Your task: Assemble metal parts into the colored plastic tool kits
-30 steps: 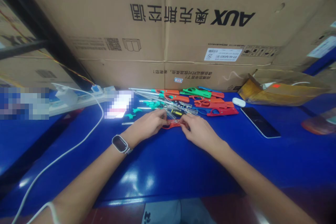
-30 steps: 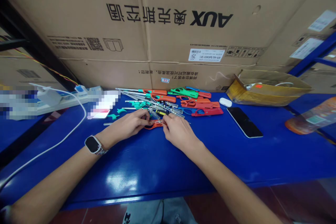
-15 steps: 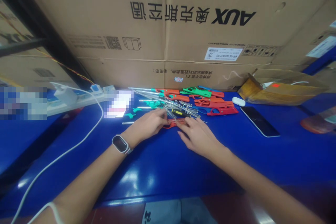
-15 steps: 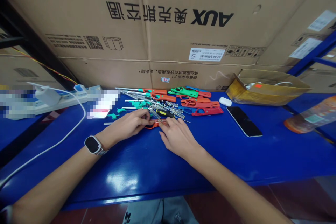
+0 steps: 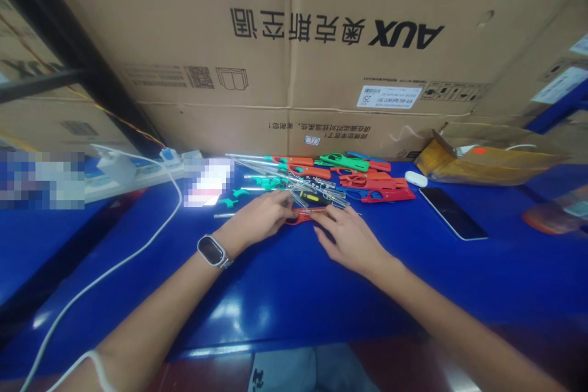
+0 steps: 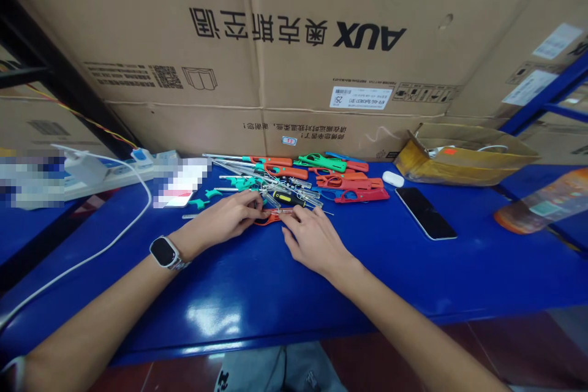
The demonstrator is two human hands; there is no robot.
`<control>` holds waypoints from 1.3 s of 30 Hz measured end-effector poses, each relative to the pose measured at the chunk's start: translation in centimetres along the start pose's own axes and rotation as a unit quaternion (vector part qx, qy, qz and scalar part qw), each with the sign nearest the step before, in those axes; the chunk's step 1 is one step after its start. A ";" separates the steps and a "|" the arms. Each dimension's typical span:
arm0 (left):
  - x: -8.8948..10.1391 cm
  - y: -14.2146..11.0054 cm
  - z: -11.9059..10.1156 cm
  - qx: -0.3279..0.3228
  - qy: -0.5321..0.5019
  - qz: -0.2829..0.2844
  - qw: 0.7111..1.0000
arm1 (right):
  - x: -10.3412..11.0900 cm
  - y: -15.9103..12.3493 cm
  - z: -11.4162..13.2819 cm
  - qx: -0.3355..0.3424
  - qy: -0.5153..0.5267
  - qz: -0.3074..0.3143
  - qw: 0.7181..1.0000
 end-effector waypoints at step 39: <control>-0.8 0.6 -0.7 -0.003 0.043 0.015 0.999 | -0.6 3.0 -1.5 -0.194 0.159 0.074 0.965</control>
Point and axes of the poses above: each hand's wrist, its own y-axis towards the middle knuckle, its own x-axis out of the back of the hand, z = x × y, the point moved 5 cm from there along y, towards the middle knuckle, and after that the axes turned 14 degrees about -x, right-handed, at the moved point
